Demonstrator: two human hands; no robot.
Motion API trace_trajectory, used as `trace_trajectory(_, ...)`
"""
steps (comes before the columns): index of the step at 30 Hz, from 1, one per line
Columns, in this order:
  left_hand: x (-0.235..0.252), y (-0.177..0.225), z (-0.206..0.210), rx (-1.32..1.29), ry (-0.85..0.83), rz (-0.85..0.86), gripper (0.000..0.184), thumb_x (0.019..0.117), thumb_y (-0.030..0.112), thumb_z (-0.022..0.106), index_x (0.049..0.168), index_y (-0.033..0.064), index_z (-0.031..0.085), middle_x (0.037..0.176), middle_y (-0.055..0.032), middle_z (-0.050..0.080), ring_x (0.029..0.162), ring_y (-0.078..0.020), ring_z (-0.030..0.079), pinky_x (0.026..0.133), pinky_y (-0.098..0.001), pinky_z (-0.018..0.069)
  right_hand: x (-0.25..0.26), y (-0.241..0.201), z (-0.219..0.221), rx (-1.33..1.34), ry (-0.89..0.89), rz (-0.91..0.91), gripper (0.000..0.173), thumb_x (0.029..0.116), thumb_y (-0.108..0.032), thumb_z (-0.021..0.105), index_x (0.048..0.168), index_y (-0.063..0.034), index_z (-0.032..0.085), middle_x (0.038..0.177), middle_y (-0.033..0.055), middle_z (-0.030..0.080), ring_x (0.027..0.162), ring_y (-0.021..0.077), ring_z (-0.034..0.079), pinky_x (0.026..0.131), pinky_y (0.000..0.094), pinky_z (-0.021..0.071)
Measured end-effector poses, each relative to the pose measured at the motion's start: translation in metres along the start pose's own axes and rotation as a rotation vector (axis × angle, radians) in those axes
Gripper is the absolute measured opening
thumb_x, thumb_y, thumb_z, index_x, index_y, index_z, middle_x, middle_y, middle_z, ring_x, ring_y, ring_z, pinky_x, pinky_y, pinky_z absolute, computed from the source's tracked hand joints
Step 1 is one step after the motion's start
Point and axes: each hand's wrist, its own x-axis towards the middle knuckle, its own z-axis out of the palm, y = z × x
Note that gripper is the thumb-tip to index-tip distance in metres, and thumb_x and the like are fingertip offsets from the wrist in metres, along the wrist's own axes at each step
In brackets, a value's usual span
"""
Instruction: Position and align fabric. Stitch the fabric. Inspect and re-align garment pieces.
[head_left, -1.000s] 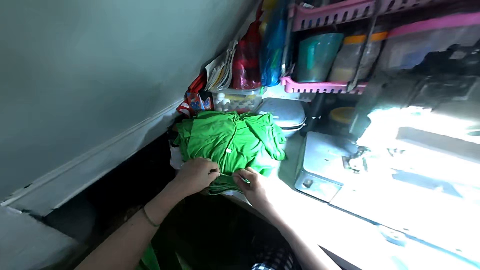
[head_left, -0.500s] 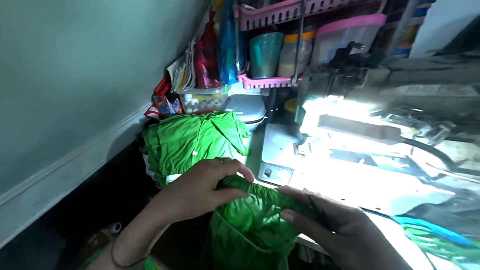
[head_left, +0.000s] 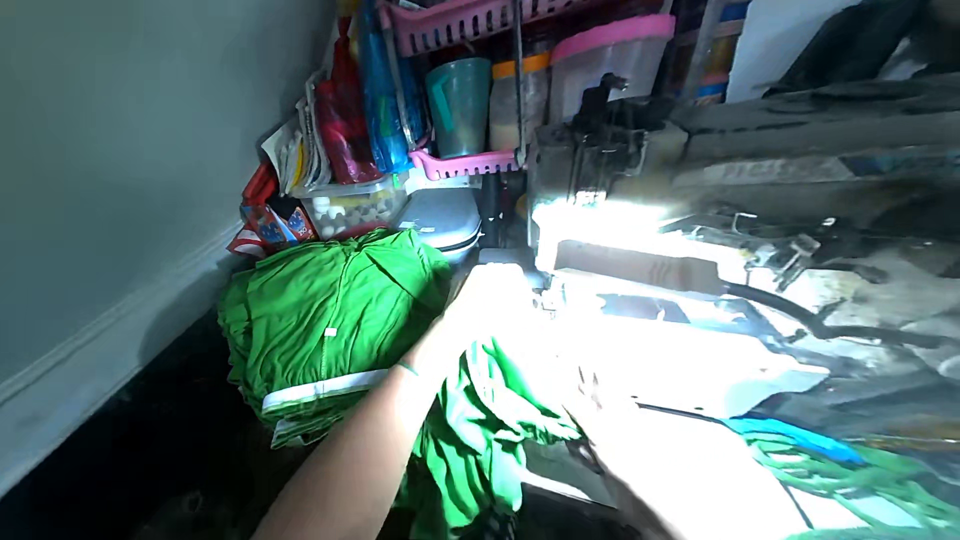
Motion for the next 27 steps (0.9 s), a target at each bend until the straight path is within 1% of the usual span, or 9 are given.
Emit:
trace_trajectory(4, 0.061, 0.012, 0.014, 0.037, -0.119, -0.080, 0.029, 0.0984, 0.020, 0.066, 0.114, -0.0044, 0.068, 0.109, -0.0211, 0.070, 0.102, -0.0309, 0.068, 0.092, -0.0491, 0.0541, 0.010, -0.036, -0.002, 0.406, 0.260, 0.087, 0.017, 0.1069, -0.014, 0.051, 0.099, -0.0010, 0.059, 0.065, -0.0058, 0.054, 0.051, -0.0025, 0.050, 0.050, 0.0125, 0.0454)
trace_trajectory(8, 0.060, 0.027, 0.007, -0.037, -0.104, -0.176, 0.023, 0.0972, 0.018, 0.068, 0.108, -0.0029, 0.067, 0.098, -0.0196, 0.069, 0.091, -0.0301, 0.067, 0.082, -0.0483, 0.0547, 0.023, -0.054, 0.012, 0.571, 0.306, 0.011, 0.008, 0.1035, -0.014, 0.055, 0.104, -0.0075, 0.059, 0.061, -0.0036, 0.052, 0.041, 0.0011, 0.042, 0.037, 0.0154, 0.0378)
trace_trajectory(11, 0.051, 0.025, 0.004, 0.058, -0.067, -0.061, 0.025, 0.1004, 0.014, 0.063, 0.116, -0.0058, 0.066, 0.114, -0.0233, 0.068, 0.108, -0.0342, 0.065, 0.095, -0.0507, 0.0511, 0.020, -0.052, 0.016, 0.597, 0.309, -0.089, 0.010, 0.1012, -0.014, 0.060, 0.108, -0.0074, 0.061, 0.064, -0.0005, 0.058, 0.038, 0.0025, 0.043, 0.035, 0.0162, 0.0376)
trace_trajectory(14, 0.039, -0.014, 0.016, 0.206, 0.210, 0.312, 0.024, 0.0916, 0.013, 0.070, 0.113, 0.0033, 0.073, 0.121, -0.0158, 0.067, 0.117, -0.0345, 0.060, 0.097, -0.0543, 0.0480, 0.005, -0.047, 0.002, 0.370, 0.261, -0.175, 0.021, 0.1034, -0.026, 0.056, 0.094, -0.0100, 0.066, 0.056, -0.0061, 0.056, 0.037, 0.0002, 0.041, 0.035, 0.0161, 0.0363)
trace_trajectory(19, -0.067, -0.043, -0.004, 0.629, 0.047, 0.511, 0.041, 0.0956, 0.062, 0.057, 0.090, 0.0267, 0.077, 0.077, 0.0083, 0.066, 0.081, -0.0127, 0.058, 0.080, -0.0401, 0.0395, 0.004, -0.077, -0.028, -0.215, 0.403, -0.464, 0.026, 0.0990, -0.035, 0.060, 0.086, -0.0164, 0.072, 0.063, -0.0070, 0.059, 0.046, 0.0030, 0.045, 0.042, 0.0225, 0.0377)
trace_trajectory(22, -0.115, -0.056, -0.056, 0.699, 0.131, 0.400, 0.022, 0.0980, 0.037, 0.062, 0.099, 0.0210, 0.077, 0.077, 0.0049, 0.070, 0.073, -0.0163, 0.064, 0.081, -0.0482, 0.0474, 0.025, -0.099, -0.021, -0.451, 0.374, -0.674, 0.020, 0.1009, -0.024, 0.062, 0.110, -0.0104, 0.074, 0.095, 0.0033, 0.072, 0.082, 0.0132, 0.068, 0.075, 0.0374, 0.0587)
trace_trajectory(23, -0.129, -0.051, -0.080, 0.713, 0.179, 0.364, 0.021, 0.0990, 0.034, 0.061, 0.102, 0.0207, 0.077, 0.079, 0.0045, 0.072, 0.072, -0.0168, 0.066, 0.084, -0.0515, 0.0479, 0.035, -0.097, -0.016, -0.463, 0.314, -0.714, 0.023, 0.1009, -0.021, 0.062, 0.117, -0.0079, 0.072, 0.107, 0.0090, 0.072, 0.095, 0.0203, 0.069, 0.085, 0.0456, 0.0568)
trace_trajectory(25, -0.157, -0.035, -0.125, 0.741, 0.284, 0.332, 0.028, 0.1015, 0.039, 0.056, 0.098, 0.0208, 0.077, 0.073, 0.0061, 0.069, 0.067, -0.0136, 0.062, 0.086, -0.0509, 0.0444, 0.047, -0.088, -0.003, -0.388, 0.153, -0.664, 0.029, 0.1002, -0.028, 0.063, 0.122, -0.0103, 0.071, 0.111, 0.0046, 0.073, 0.100, 0.0137, 0.069, 0.090, 0.0388, 0.0564)
trace_trajectory(27, -0.178, -0.027, -0.147, 0.773, 0.361, 0.332, 0.035, 0.1012, 0.046, 0.055, 0.087, 0.0201, 0.074, 0.065, 0.0073, 0.062, 0.061, -0.0115, 0.055, 0.084, -0.0495, 0.0409, 0.020, -0.109, 0.011, -0.217, -0.094, -0.483, 0.019, 0.0988, -0.027, 0.066, 0.111, -0.0141, 0.070, 0.091, -0.0059, 0.069, 0.081, -0.0010, 0.062, 0.074, 0.0210, 0.0521)
